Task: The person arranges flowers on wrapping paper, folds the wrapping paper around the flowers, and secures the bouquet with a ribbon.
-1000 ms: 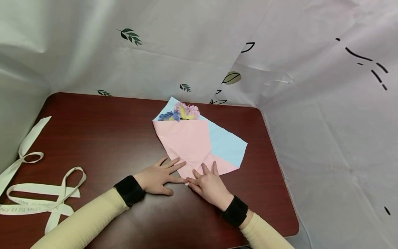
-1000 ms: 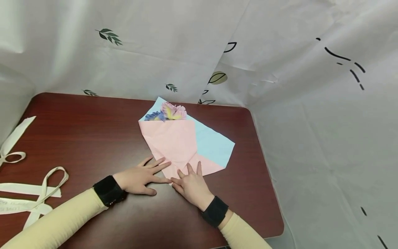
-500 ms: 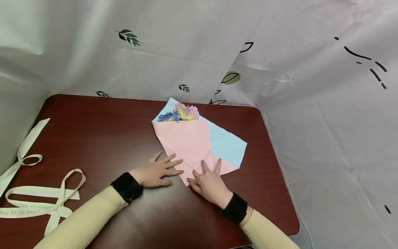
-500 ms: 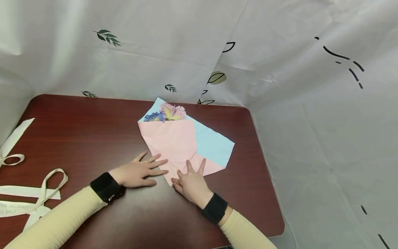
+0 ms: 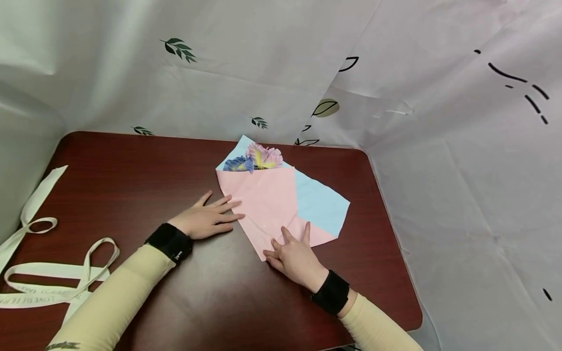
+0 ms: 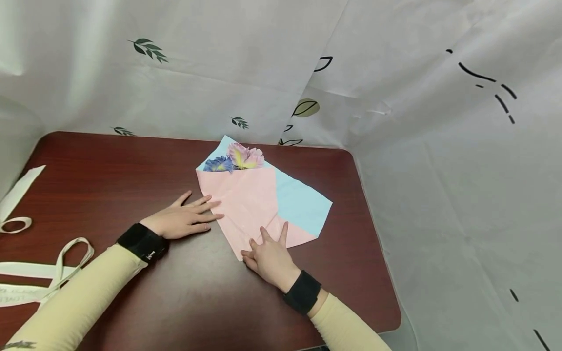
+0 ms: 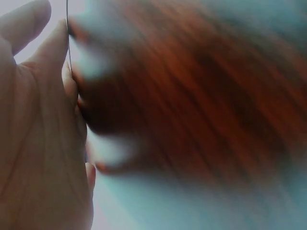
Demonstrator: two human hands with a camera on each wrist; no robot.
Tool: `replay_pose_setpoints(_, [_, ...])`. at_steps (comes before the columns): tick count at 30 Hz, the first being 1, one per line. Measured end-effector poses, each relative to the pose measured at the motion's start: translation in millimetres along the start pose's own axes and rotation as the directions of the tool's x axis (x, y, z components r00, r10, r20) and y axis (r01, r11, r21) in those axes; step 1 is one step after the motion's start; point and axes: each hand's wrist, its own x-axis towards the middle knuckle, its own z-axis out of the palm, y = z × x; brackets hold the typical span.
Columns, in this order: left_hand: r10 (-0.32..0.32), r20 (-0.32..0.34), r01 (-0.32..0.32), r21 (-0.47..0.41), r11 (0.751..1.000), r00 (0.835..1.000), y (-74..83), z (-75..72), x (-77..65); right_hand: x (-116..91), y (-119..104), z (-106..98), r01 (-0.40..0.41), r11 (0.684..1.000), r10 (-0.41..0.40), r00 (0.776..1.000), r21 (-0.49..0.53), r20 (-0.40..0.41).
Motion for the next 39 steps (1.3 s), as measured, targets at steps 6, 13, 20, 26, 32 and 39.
replay_pose_setpoints(6, [-0.058,-0.079,0.058,0.006,0.998,0.995,-17.8,1.2,-1.8,0.5,1.6,-1.8,0.000,1.000,0.000,1.000,0.024,0.002])
replay_pose_setpoints(13, [-0.169,-0.061,0.169,-0.009,0.986,0.984,-24.0,-8.4,-0.6,-0.2,1.9,-2.9,-0.013,0.998,0.012,1.000,0.060,0.022])
replay_pose_setpoints(20, [-0.268,-0.047,0.269,0.015,0.963,0.962,-31.0,-15.4,3.5,0.0,1.5,-4.2,-0.020,0.998,0.019,0.999,0.057,0.027])
replay_pose_setpoints(26, [-0.387,-0.020,0.387,0.013,0.922,0.922,-36.0,-23.6,2.7,1.1,1.7,-2.9,-0.016,0.998,0.014,0.999,0.066,0.034])
replay_pose_setpoints(32, [-0.427,0.003,0.427,-0.012,0.904,0.904,-36.6,-28.2,4.2,1.6,2.0,-2.2,-0.024,0.998,0.022,0.999,0.065,0.035])
replay_pose_setpoints(39, [-0.450,-0.151,0.459,0.023,0.888,0.880,-22.0,-20.8,22.6,1.0,1.8,-0.7,-0.038,0.996,0.036,0.999,0.086,0.027])
